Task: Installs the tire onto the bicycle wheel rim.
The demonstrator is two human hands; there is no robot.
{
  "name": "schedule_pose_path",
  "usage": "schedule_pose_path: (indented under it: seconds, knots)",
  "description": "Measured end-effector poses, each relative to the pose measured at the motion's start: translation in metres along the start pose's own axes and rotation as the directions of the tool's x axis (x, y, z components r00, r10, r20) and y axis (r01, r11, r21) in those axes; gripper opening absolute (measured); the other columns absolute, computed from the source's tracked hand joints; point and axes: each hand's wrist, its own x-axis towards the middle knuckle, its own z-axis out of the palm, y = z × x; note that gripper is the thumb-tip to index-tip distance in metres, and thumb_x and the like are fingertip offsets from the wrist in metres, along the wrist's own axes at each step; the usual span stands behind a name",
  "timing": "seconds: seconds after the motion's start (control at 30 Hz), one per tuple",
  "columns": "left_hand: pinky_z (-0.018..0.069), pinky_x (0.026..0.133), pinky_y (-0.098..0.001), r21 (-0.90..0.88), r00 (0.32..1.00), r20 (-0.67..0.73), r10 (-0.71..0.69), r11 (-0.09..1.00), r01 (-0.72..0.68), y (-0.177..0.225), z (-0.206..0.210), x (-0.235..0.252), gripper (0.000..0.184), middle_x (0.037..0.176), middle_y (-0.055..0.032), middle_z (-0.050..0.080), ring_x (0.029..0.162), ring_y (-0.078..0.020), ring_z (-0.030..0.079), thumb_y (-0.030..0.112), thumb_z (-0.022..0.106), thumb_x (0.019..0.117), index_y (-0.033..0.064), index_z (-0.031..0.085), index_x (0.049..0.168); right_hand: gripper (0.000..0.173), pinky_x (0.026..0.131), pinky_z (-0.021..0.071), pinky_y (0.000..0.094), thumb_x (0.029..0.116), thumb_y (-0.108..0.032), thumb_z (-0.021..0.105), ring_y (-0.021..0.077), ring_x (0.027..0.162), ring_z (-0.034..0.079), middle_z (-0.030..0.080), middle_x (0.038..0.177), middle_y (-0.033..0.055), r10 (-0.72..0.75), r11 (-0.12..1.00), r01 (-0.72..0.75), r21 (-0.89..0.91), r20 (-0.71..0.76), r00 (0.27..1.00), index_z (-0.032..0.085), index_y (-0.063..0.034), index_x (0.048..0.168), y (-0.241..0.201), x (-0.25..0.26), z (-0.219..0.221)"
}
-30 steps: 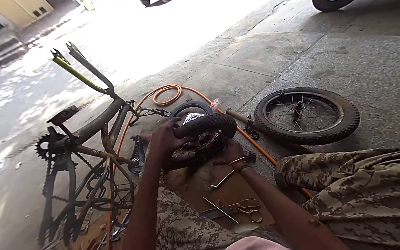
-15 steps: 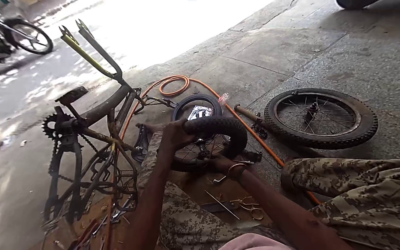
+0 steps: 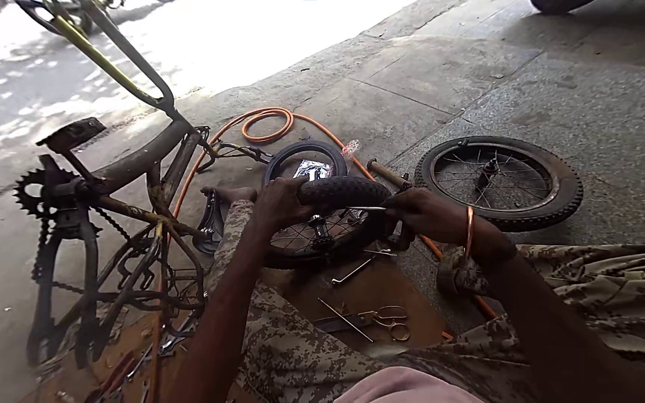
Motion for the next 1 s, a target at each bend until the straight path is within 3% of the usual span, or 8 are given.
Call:
schedule_pose_path:
  seconds: [0.3,0.4,0.5,0.6,0.63,0.73,0.87,1.0]
  knots:
    - [0.0569,0.077,-0.0534,-0.079,0.998,0.032,0.049,0.996,-0.046,0.001,0.000,0.006,0.048,0.084,-0.0015,0.072,0.084,-0.0209,0.071,0.065,0.072,0.0841,0.0191,0.073,0.098,0.022,0.057,0.0586,0.0344,0.0977,-0.004,0.063,0.0151,0.053,0.066,0.070,0.065,0.0071,-0.027,0.999,0.030,-0.031,0.083,0.996,0.072,-0.0021,0.078,-0.002,0.070,-0.043]
    - [0.0569,0.075,-0.0531,-0.095,0.999,0.022,0.044,0.995,-0.041,0.000,0.000,0.008,0.047,0.083,-0.0017,0.072,0.082,-0.0211,0.071,0.064,0.072,0.0846,0.0192,0.074,0.098,0.018,0.061,0.0575,0.0408,0.0926,-0.011,0.071,0.0171,0.057,0.066,0.069,0.067,0.0056,-0.019,0.964,0.048,-0.263,0.112,0.994,0.071,-0.0070,0.075,-0.013,0.092,-0.047]
    - [0.0567,0.074,-0.0563,-0.068,1.000,-0.004,-0.010,0.998,0.010,-0.006,0.004,0.009,0.050,0.084,-0.0039,0.072,0.082,-0.0242,0.071,0.067,0.071,0.0831,0.0189,0.072,0.100,0.006,0.075,0.0535,0.0553,0.0879,-0.007,0.069,0.0337,0.082,0.066,0.066,0.085,0.0161,-0.018,0.926,-0.080,-0.370,-0.255,0.967,0.070,-0.0012,0.086,-0.022,0.063,0.016]
    - [0.0558,0.071,-0.0592,-0.005,0.998,-0.017,-0.068,0.998,0.068,0.001,0.005,0.018,0.056,0.084,-0.0054,0.071,0.082,-0.0273,0.071,0.072,0.070,0.0791,0.0205,0.071,0.101,0.022,0.062,0.0597,0.0530,0.0983,-0.003,0.055,0.0362,0.072,0.073,0.072,0.090,0.0199,0.006,0.944,-0.248,-0.216,-0.742,0.670,0.067,0.0053,0.115,0.023,0.042,0.160]
    - [0.0557,0.072,-0.0595,0.020,0.997,-0.012,-0.077,0.997,0.077,0.008,0.005,0.020,0.059,0.086,-0.0060,0.072,0.083,-0.0284,0.071,0.074,0.069,0.0779,0.0214,0.071,0.104,0.022,0.064,0.0597,0.0512,0.1059,-0.012,0.048,0.0339,0.072,0.072,0.070,0.085,0.0164,0.162,0.948,-0.309,-0.076,-0.720,0.675,0.063,0.0011,0.117,0.046,0.046,0.194]
    - [0.0559,0.074,-0.0592,0.024,1.000,-0.019,-0.019,1.000,0.019,0.026,0.004,0.022,0.068,0.093,-0.0075,0.074,0.088,-0.0294,0.072,0.077,0.067,0.0783,0.0212,0.070,0.117,0.038,0.083,0.0555,0.0508,0.1126,-0.028,0.038,0.0334,0.085,0.069,0.069,0.090,0.0188,0.491,0.856,-0.410,0.314,-0.252,0.834,0.061,0.0018,0.116,0.088,0.055,0.236]
    - [0.0567,0.092,-0.0570,-0.078,0.999,-0.041,-0.021,0.997,0.018,-0.003,-0.004,0.006,0.078,0.118,-0.0079,0.071,0.107,-0.0262,0.070,0.070,0.074,0.0787,0.0206,0.061,0.137,0.030,0.087,0.0553,0.0538,0.1085,-0.025,0.047,0.0356,0.097,0.070,0.069,0.103,0.0205,0.545,0.837,-0.533,0.123,-0.116,0.830,0.063,-0.0018,0.119,0.069,0.044,0.197]
    - [0.0565,0.081,-0.0632,-0.116,0.955,-0.230,-0.186,0.980,0.163,-0.040,0.011,-0.019,0.067,0.098,-0.0144,0.073,0.091,-0.0329,0.072,0.058,0.081,0.0783,0.0102,0.067,0.122,0.028,0.080,0.0566,0.0546,0.1080,-0.022,0.049,0.0363,0.087,0.070,0.068,0.092,0.0182,0.326,0.936,-0.342,-0.088,-0.159,0.932,0.058,-0.0051,0.129,0.031,0.030,0.128]
